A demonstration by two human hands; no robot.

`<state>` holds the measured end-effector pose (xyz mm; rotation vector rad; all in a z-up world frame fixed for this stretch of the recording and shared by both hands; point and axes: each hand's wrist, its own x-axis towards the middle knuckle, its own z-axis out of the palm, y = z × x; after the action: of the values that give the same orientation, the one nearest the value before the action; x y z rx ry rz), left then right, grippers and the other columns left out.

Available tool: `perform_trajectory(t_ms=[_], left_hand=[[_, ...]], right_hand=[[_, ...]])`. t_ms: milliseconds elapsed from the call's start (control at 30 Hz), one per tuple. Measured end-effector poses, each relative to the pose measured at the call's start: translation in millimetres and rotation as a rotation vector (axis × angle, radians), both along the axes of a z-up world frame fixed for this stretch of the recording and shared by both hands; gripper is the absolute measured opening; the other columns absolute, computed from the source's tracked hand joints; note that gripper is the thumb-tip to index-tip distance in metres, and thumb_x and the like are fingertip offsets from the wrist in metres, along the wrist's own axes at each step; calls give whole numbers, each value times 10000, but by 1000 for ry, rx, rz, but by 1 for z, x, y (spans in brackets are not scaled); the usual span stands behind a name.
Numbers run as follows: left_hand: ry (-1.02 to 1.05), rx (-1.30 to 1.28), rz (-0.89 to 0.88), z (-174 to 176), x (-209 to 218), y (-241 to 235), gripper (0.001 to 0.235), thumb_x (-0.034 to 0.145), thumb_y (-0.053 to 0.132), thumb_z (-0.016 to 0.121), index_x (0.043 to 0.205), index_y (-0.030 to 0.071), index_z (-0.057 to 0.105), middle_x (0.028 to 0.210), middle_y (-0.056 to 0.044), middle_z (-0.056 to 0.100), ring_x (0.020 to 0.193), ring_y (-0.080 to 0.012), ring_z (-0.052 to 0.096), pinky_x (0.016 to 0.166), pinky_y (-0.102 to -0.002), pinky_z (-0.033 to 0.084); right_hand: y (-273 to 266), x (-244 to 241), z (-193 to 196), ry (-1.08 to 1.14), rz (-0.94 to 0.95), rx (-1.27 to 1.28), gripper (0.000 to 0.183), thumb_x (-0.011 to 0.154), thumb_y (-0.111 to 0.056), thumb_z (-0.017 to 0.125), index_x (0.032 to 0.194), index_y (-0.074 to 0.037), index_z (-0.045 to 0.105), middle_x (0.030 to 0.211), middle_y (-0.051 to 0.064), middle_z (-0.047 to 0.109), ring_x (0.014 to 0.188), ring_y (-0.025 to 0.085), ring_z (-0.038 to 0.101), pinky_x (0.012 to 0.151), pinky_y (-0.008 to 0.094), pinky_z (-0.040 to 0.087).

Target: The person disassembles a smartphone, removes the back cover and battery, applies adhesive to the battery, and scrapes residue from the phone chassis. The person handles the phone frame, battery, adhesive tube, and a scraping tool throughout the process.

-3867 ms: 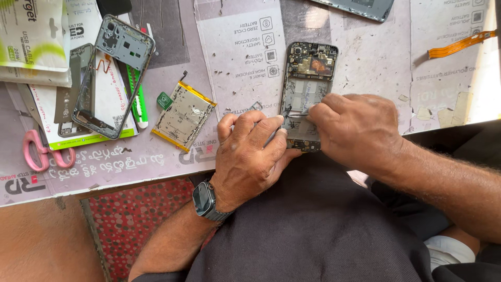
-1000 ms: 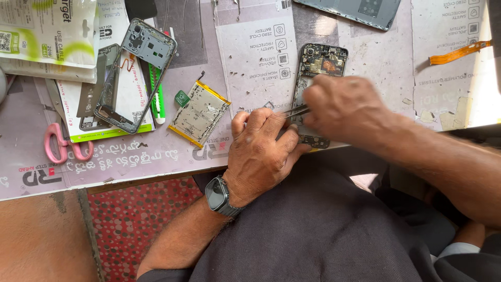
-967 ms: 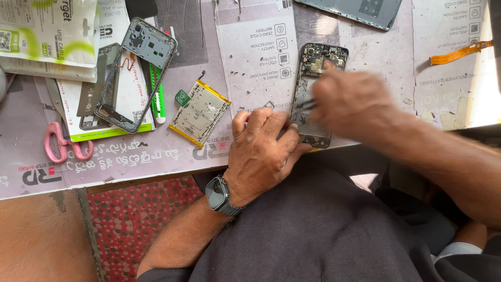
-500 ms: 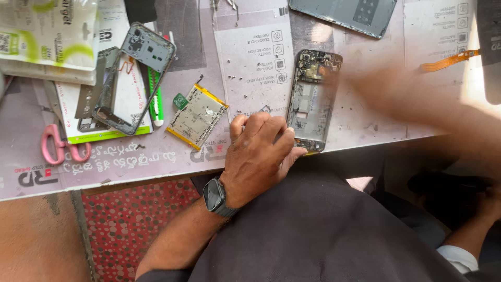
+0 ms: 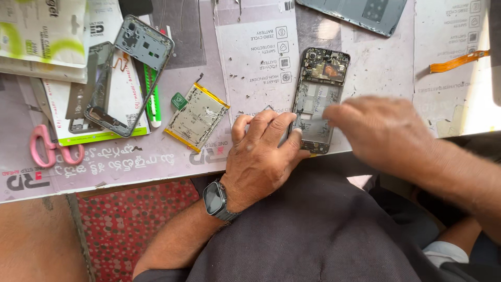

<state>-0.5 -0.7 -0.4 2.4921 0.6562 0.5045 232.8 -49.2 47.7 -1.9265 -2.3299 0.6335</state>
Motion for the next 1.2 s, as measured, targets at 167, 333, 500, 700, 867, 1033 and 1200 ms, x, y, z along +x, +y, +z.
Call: perform_trajectory(t_ms=[167, 333, 500, 700, 867, 1033, 1200], left_hand=[[3, 7, -13, -1, -1, 0, 373, 937, 361, 798, 1166, 75, 731, 1339, -64, 619, 1282, -250, 510, 1084, -491, 306], [6, 32, -16, -3, -2, -1, 368, 938, 366, 801, 1161, 80, 740, 1309, -45, 620, 1287, -252, 504, 1101, -492, 297], [10, 24, -26, -3, -1, 0, 376, 936, 374, 807, 1149, 72, 739, 1308, -50, 618, 1283, -252, 499, 1091, -488, 299], [-2, 29, -28, -4, -2, 0, 374, 936, 362, 809, 1148, 62, 738, 1301, -56, 621, 1275, -252, 505, 1090, -484, 313], [-10, 16, -28, -3, -1, 1, 375, 929, 356, 811, 1140, 54, 738, 1294, -64, 634, 1266, -255, 517, 1082, -479, 316], [-17, 19, -20, -2, 0, 1, 367, 933, 354, 801, 1130, 50, 742, 1281, -60, 643, 1253, -256, 526, 1064, -482, 323], [-14, 23, -29, -2, 0, 2, 355, 943, 346, 795, 1127, 46, 740, 1277, -66, 645, 1248, -249, 536, 1061, -486, 329]], right_hand=[[-10, -6, -6, 155, -73, 156, 127, 941, -149, 715, 1019, -52, 738, 889, 95, 746, 753, 245, 737, 627, 385, 580], [-14, -7, -14, 28, -141, 221, 165, 904, -166, 783, 1020, -50, 764, 828, 84, 715, 685, 227, 696, 550, 371, 526], [-10, -11, -13, -102, -112, 271, 167, 918, -189, 799, 1004, -49, 762, 833, 74, 722, 670, 181, 683, 534, 339, 495], [-13, -10, -18, -92, -100, 333, 112, 857, -118, 792, 937, -54, 745, 815, 57, 730, 684, 183, 691, 560, 370, 498], [-17, -13, -20, -86, -121, 317, 93, 971, -112, 799, 990, -57, 726, 879, 43, 709, 712, 150, 675, 560, 309, 495], [-19, -20, -20, -110, -85, 381, 67, 927, -63, 782, 975, -54, 737, 848, 51, 692, 633, 135, 652, 479, 292, 459], [-23, -29, -23, -79, -127, 394, 94, 907, -21, 759, 988, -54, 723, 840, 25, 661, 651, 153, 645, 523, 316, 473]])
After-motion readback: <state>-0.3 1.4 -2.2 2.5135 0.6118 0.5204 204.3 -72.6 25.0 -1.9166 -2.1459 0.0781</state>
